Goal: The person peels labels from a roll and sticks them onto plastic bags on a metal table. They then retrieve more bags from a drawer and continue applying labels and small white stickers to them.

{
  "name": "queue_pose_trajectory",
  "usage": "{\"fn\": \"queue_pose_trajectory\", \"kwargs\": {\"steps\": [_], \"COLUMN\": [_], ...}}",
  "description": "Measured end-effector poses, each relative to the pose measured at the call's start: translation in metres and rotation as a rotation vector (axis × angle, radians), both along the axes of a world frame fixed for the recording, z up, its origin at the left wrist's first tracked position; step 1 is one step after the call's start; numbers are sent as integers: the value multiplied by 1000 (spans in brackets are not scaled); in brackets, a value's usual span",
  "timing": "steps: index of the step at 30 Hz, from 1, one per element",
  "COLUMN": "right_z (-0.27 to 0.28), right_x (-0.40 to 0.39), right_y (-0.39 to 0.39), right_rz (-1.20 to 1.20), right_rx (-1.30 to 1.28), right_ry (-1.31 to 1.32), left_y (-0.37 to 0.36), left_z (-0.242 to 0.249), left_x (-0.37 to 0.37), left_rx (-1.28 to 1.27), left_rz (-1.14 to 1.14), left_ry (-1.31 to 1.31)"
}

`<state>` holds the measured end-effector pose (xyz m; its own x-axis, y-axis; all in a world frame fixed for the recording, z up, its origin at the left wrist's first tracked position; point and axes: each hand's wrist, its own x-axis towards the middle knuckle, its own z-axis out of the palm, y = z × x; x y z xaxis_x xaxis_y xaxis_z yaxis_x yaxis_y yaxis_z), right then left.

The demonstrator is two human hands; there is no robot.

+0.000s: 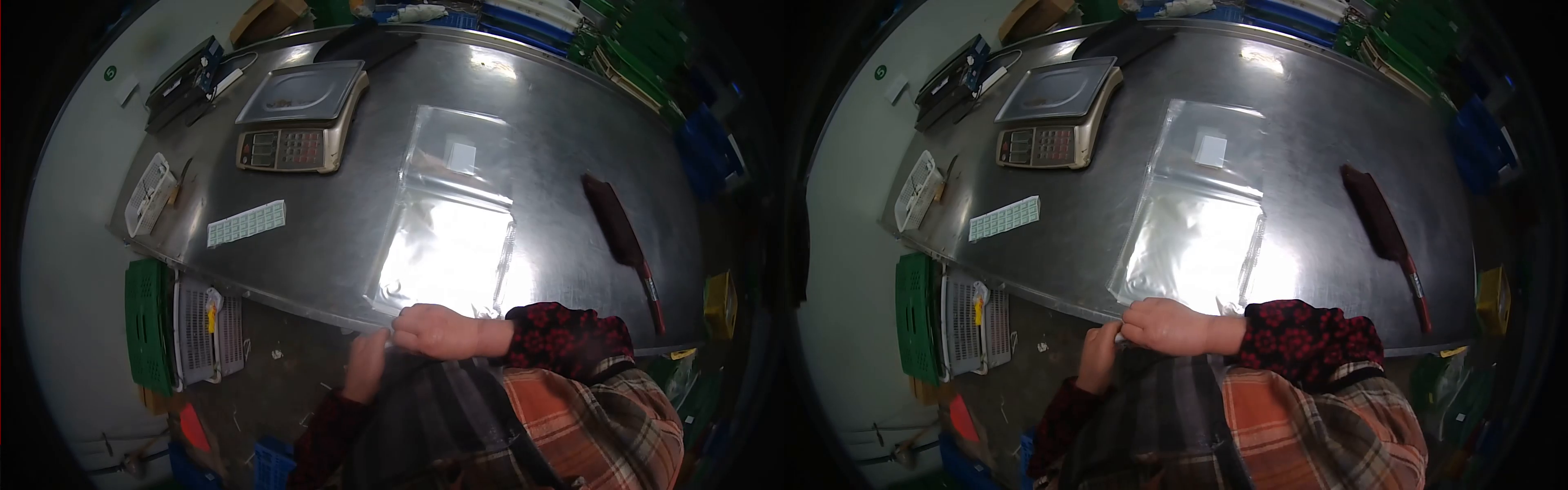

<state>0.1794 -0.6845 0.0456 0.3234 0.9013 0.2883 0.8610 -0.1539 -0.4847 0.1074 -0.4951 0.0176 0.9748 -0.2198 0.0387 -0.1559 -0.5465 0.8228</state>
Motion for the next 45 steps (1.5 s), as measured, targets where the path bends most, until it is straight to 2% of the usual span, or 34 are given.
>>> {"fn": "queue_pose_trajectory", "kwargs": {"steps": [2, 3, 5, 6, 8, 9, 10, 11, 12, 14, 16, 17, 18, 20, 21, 22, 24, 25, 26, 28, 29, 32, 34, 35, 36, 37, 38, 40, 41, 42, 43, 44, 45], "right_z": [-6, -7, 3, 7, 15, 16, 4, -5, 4, -39, -94, -94, -93, -81, -75, -66, -54, -54, -56, -90, -91, -87, -127, -71, -40, -4, 15, 38, 42, 31, 50, 42, 25], "right_x": [-5, -6, -6, -6, 10, 19, 38, 63, 81, 113, 127, 126, 125, 124, 121, 114, 88, 72, 57, 41, 39, 53, 107, 124, 137, 137, 130, 112, 93, 70, 43, 29, 20], "right_y": [-3, -5, -9, -11, -22, -32, -39, -49, -58, -71, -75, -69, -67, -64, -68, -74, -86, -87, -89, -105, -105, -107, -144, -153, -157, -155, -146, -114, -91, -65, -37, -19, -2], "right_rz": [35, 53, 141, 185, 20, -238, -445, -569, -746, -809, -847, -895, -958, -1078, -1061, -930, -668, -578, -487, -369, -429, -685, -950, -1186, -1243, -1325, -1191, -921, -690, -469, -291, -65, 96], "right_rx": [-9, -14, 138, 214, 319, 259, 339, 350, 180, 98, -6, -221, -269, -364, -352, -340, -315, -446, -577, -500, -411, -109, 195, 378, 656, 722, 662, 552, 334, 259, 163, 113, 34], "right_ry": [-30, -45, -48, -49, 276, 493, 624, 751, 965, 984, 561, 402, 370, 302, 325, 342, 372, 323, 272, 310, 255, 1048, 564, 878, 661, 447, 378, 242, 163, 510, 485, 379, 206], "left_y": [2, 2, 1, 12, 40, 47, 54, 64, 63, 53, 45, 43, 45, 44, 54, 71, 73, 61, 54, 54, 55, 57, 54, 51, 49, 47, 45, 34, 27, 22, 16, 13, 17], "left_z": [-14, -25, -43, -52, -82, -74, -66, -69, -47, -31, -11, -7, -20, -23, -55, -113, -113, -54, -22, -24, -26, -48, -49, -47, -44, -40, -35, -5, 8, 13, 17, 18, 0], "left_x": [1, 0, -1, -2, -9, -13, -17, -27, -30, -42, -49, -53, -59, -67, -83, -106, -114, -102, -95, -98, -99, -93, -81, -74, -67, -60, -52, -30, -21, -16, -10, -8, -7], "left_rx": [28, -176, -585, -659, -880, -1033, -1188, -1179, -1231, -1053, -546, -296, -106, -537, -522, -506, -524, -556, -590, -613, -625, -438, -336, -286, -377, -466, -554, -565, -571, -575, -581, -586, -420], "left_rz": [-63, 77, 360, 477, 724, 739, 754, 741, 750, 640, 438, 335, 230, 446, 367, 287, 160, 111, 60, 119, 149, 178, 254, 293, 318, 348, 385, 421, 432, 441, 445, 447, 361], "left_ry": [47, 218, 558, 562, 569, 625, 681, 722, 769, 594, 538, 502, 443, 891, 926, 962, 992, 987, 981, 1041, 1066, 1038, 856, 770, 743, 715, 686, 708, 718, 726, 733, 741, 604]}}
